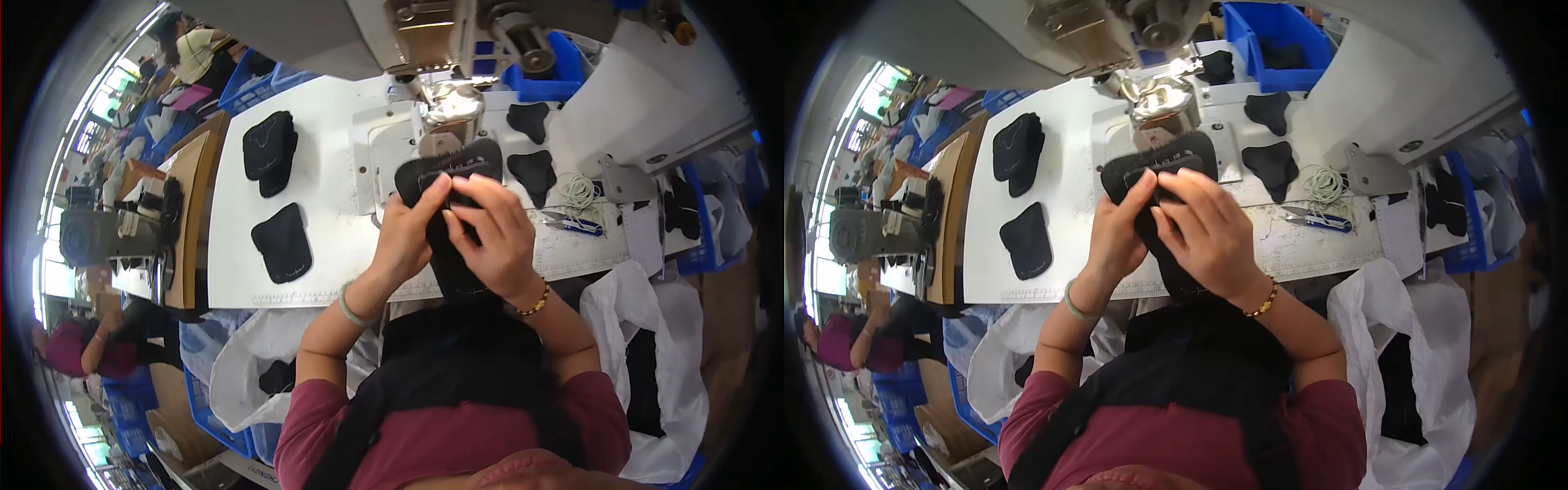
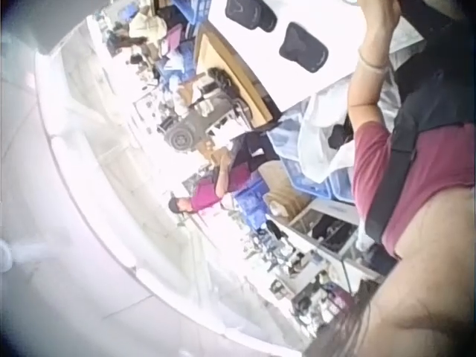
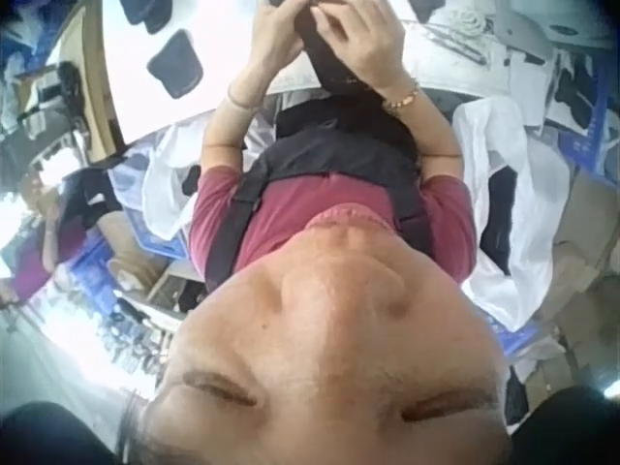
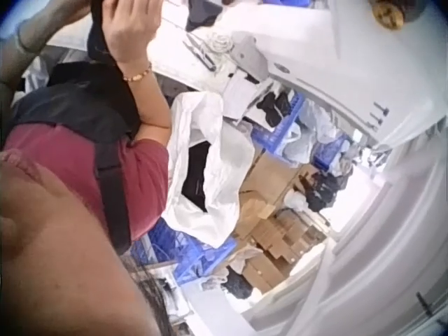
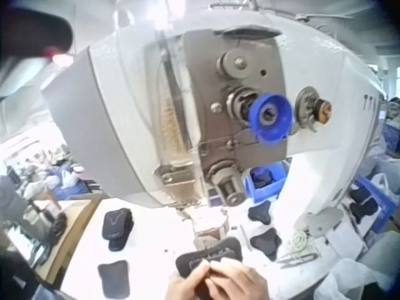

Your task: Sewing and assembling various components of a shoe using a sewing machine.

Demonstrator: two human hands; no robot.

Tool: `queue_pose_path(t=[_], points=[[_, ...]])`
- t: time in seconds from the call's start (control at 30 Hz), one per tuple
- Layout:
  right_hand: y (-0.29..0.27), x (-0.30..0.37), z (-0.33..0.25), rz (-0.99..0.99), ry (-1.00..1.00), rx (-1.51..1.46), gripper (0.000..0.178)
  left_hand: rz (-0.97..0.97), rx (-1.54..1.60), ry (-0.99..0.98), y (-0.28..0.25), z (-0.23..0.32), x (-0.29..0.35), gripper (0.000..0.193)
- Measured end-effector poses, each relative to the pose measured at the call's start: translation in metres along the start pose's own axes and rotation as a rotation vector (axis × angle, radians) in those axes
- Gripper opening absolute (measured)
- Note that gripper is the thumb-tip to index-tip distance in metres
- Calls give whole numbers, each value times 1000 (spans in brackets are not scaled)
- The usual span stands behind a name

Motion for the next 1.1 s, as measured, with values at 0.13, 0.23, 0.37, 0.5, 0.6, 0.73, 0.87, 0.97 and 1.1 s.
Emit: queue_pose_path(t=[0.13, 0.23, 0.37, 0.5, 0.6, 0.73, 0.87, 0.97, 1.1], points=[[-6, -7, 33, 31, 423, -264, 21, 32, 29, 106, 5, 15, -8, 23], [19, -4, 58, -154, 659, -567, 18, -19, 25, 128, 9, 15, -10, 22], [32, -3, 69, -310, 861, -741, 18, -93, -86, 163, 9, 17, -10, 18], [36, -8, 68, -365, 899, -782, 18, -129, -119, 143, 8, 19, -13, 18], [38, -8, 69, -350, 907, -809, 18, -136, -129, 173, 7, 21, -16, 18], [41, -7, 70, -366, 933, -829, 17, -135, -160, 163, 4, 20, -16, 18], [41, -8, 70, -407, 956, -829, 17, -129, -220, 156, 1, 19, -16, 17], [41, -8, 71, -398, 966, -833, 19, -119, -204, 164, 2, 19, -16, 18], [38, -10, 73, -400, 947, -789, 23, -16, -102, 136, 3, 24, -16, 20]])
Point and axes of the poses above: each hand's wrist, its own x-axis away from the middle knuckle, its own y-axis out of the palm, z = x × y, the point moved 8 cm from there along -x, towards the middle knuckle, and after that the axes turned 15 degrees about y, right-handed, at the moved point
